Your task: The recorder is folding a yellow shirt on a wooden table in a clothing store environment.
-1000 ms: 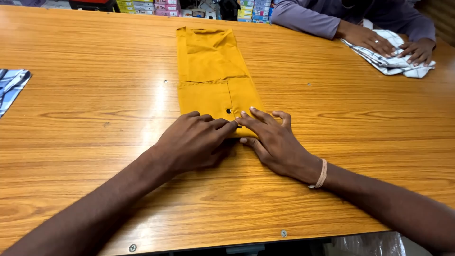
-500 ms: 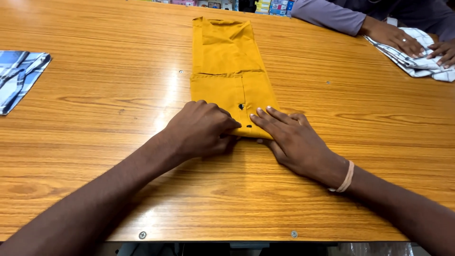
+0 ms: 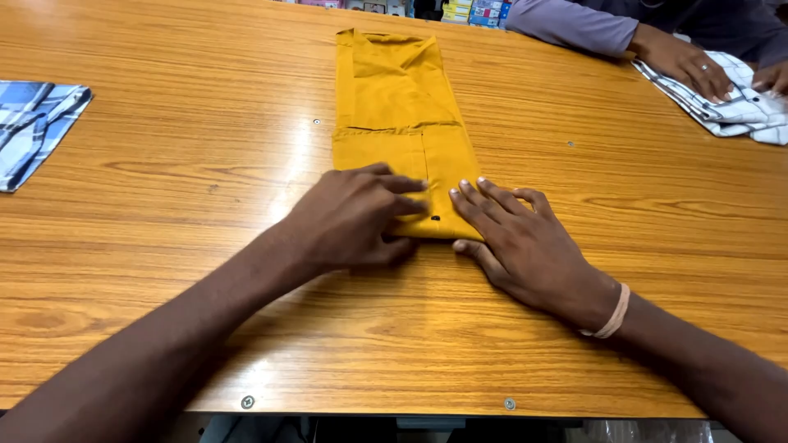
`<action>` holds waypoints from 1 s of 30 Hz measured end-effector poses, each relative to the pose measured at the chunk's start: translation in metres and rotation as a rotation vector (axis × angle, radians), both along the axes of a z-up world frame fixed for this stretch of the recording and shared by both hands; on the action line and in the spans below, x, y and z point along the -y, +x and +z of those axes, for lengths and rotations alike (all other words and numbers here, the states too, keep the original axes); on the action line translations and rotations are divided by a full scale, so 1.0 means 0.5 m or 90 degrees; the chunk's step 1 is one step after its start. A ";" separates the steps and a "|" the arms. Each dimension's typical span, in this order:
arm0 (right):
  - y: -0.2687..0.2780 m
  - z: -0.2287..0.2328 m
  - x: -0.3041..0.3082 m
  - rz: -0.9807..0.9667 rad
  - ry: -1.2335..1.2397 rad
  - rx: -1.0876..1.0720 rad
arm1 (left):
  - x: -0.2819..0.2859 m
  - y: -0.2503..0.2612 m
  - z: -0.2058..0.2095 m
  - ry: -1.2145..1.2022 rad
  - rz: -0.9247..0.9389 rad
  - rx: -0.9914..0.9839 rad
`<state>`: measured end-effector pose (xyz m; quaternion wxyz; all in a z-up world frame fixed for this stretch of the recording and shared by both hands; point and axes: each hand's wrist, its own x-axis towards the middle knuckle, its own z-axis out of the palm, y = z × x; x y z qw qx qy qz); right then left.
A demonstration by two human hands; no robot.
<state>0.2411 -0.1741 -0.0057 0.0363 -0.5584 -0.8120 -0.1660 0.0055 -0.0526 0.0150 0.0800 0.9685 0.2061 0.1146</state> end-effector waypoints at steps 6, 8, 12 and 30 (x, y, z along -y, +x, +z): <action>0.003 -0.020 -0.011 0.043 0.042 0.025 | 0.014 0.019 -0.064 0.172 -0.078 0.035; 0.002 -0.019 -0.012 0.031 0.028 0.037 | 0.006 0.016 -0.075 0.156 -0.073 0.030; 0.008 -0.011 -0.007 -0.016 -0.005 0.070 | -0.005 0.016 -0.090 0.144 -0.071 -0.017; 0.006 0.014 0.001 -0.024 0.062 -0.057 | 0.020 0.020 -0.063 -0.010 -0.068 -0.113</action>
